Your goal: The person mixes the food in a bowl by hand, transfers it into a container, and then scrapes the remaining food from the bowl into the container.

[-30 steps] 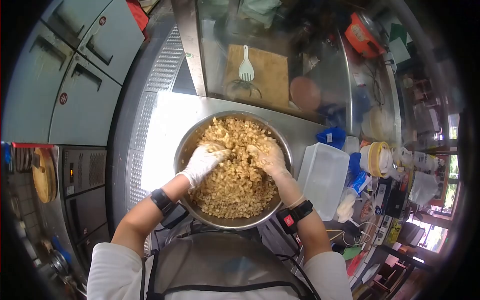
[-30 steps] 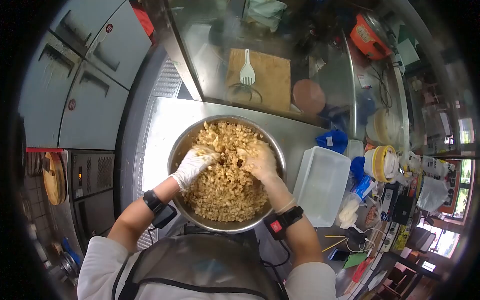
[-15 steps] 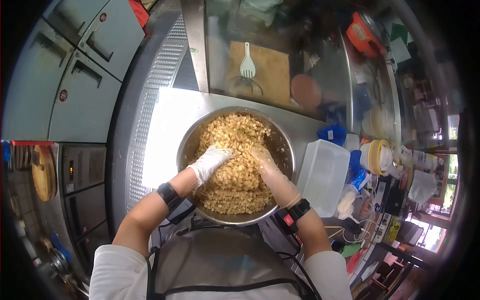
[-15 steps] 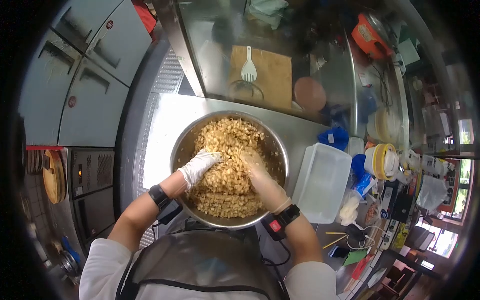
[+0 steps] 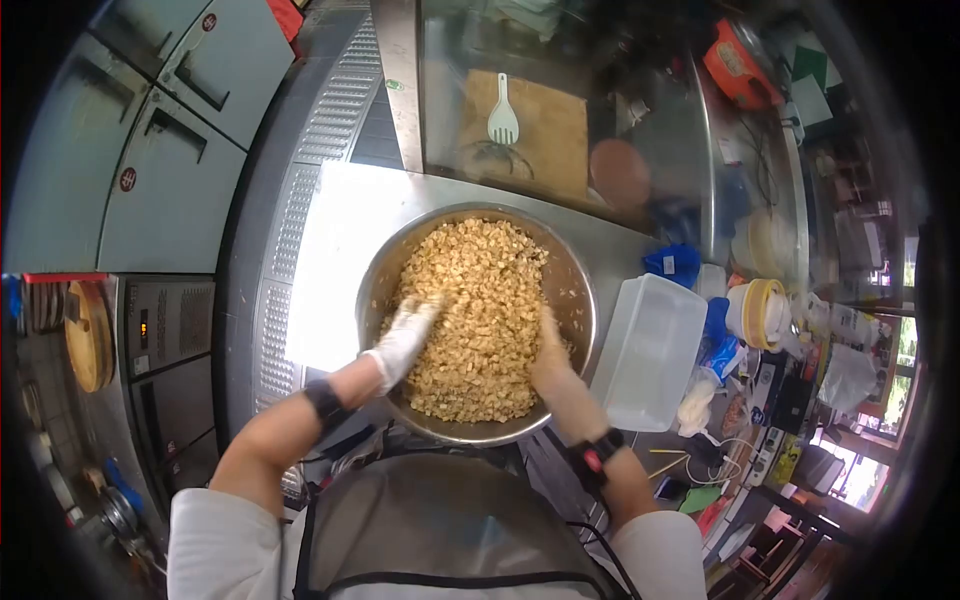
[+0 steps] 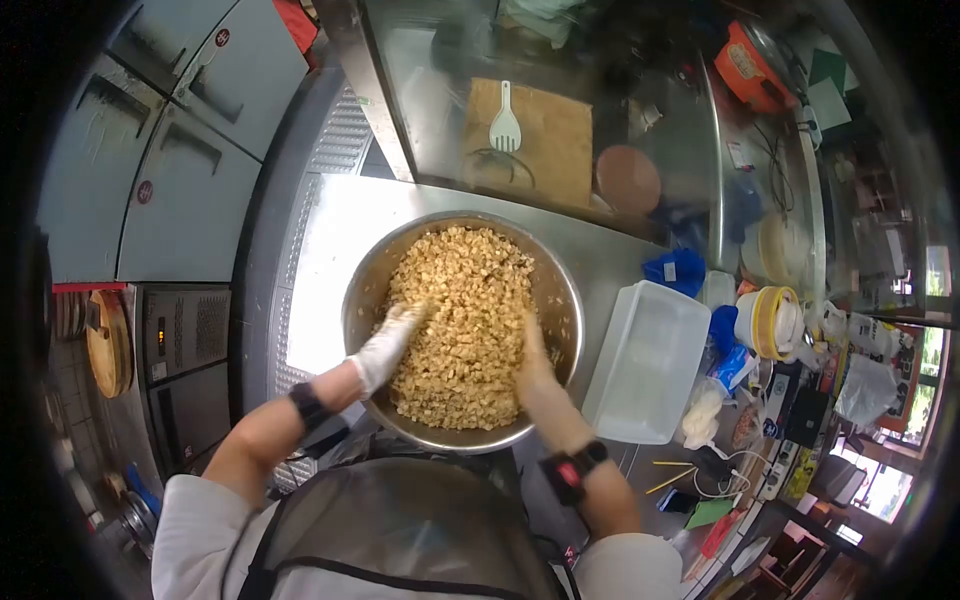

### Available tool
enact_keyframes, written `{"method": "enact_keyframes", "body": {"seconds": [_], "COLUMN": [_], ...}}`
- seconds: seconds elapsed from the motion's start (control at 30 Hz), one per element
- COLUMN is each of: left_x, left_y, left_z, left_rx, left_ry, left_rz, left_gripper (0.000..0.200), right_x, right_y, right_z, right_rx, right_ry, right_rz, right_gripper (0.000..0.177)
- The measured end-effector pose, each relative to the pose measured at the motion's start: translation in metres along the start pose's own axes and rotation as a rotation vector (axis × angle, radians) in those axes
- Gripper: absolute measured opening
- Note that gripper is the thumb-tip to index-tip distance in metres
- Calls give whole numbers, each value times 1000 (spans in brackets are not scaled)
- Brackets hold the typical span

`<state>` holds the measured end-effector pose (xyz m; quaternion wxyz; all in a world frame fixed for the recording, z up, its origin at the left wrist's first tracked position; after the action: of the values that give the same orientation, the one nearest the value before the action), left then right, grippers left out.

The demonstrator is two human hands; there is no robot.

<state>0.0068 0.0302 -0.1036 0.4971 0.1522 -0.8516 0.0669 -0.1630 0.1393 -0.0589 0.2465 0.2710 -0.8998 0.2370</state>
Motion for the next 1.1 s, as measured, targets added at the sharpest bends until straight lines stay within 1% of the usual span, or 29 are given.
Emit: {"method": "enact_keyframes", "body": {"seconds": [0.03, 0.1, 0.17, 0.2, 0.23, 0.27, 0.33, 0.43, 0.47, 0.5, 0.57, 0.6, 0.63, 0.67, 0.7, 0.73, 0.77, 0.83, 0.87, 0.9, 0.93, 0.97, 1.0, 1.03, 1.1], "left_x": [28, -13, 13, 23, 16, 14, 34, 73, 95, 103, 123, 113, 125, 137, 153, 168, 168, 154, 126, 101, 65, 39, 32, 29, 22], "left_y": [7, 18, 24, 34, 36, 32, 20, -6, -9, -8, -11, -9, -10, -6, -2, -3, -5, -23, -32, -36, -33, -25, -25, -24, -8], "left_z": [4, 35, 35, 37, 34, 35, 24, 5, -5, -13, -25, -21, -30, -40, -50, -60, -65, -72, -72, -60, -49, -42, -31, -19, -4], "left_rx": [-47, -101, -132, -250, -255, -153, 76, 506, 675, 678, 358, 372, 375, 453, 537, 321, 328, 616, 772, 768, 1084, 1407, 1382, 1347, 1319], "left_ry": [-82, -89, -258, 45, 39, 41, 30, 15, 35, 33, 281, 434, 433, 223, -29, -192, -198, 189, 420, 422, 328, 221, 232, 251, 271], "left_rz": [51, 378, 382, 26, 19, -399, -1229, -2447, -2639, -2638, -2985, -3337, -3337, -3558, -3761, -3730, -3732, -3708, -3658, -3656, -3645, -3600, -3612, -3663, -3751], "left_gripper": [48, 45, 49, 42, 42, 42, 42, 43, 44, 44, 40, 46, 46, 51, 57, 61, 61, 59, 55, 55, 54, 55, 55, 55, 55], "right_x": [-18, -36, -31, -28, -23, -16, -1, 25, 34, 38, 48, 59, 63, 65, 68, 80, 80, 74, 64, 48, 8, -20, -27, -29, -34], "right_y": [3, 3, -4, -6, -6, -7, -9, -16, -19, -25, -45, -67, -72, -75, -77, -82, -74, -38, -19, -2, 29, 46, 31, 11, -2], "right_z": [20, 46, 53, 50, 46, 43, 33, 15, 6, 2, -11, -29, -33, -35, -39, -56, -58, -53, -54, -29, 5, 16, 26, 34, 45], "right_rx": [-43, -48, -4, 20, 43, 69, 116, 199, 224, 246, 280, 318, 317, 314, 310, 356, 353, 106, 56, 58, -81, -222, -146, -40, 23], "right_ry": [-40, 8, 31, 36, 44, 61, 121, 290, 341, 392, 464, 434, 433, 423, 415, 448, 443, 348, 300, 302, 32, -238, -213, -93, -61], "right_rz": [96, 150, 143, 121, 99, 69, -18, -242, -328, -392, -461, -410, -410, -462, -514, -377, -377, -276, -231, -230, -117, -4, 41, 88, 139], "right_gripper": [88, 88, 88, 88, 88, 88, 87, 87, 87, 87, 87, 80, 80, 78, 76, 73, 73, 65, 65, 65, 65, 66, 66, 66, 66]}}
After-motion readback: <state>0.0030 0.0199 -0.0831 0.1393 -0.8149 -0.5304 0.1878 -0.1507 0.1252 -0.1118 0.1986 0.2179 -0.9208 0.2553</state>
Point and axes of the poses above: each hand's wrist, its own z-axis towards the middle knuckle, its own y-axis out of the back of the hand, x = y × z, the point moved 6 cm from there along z, towards the middle knuckle, and after that the axes turned 14 degrees about y, right-handed, at the moved point
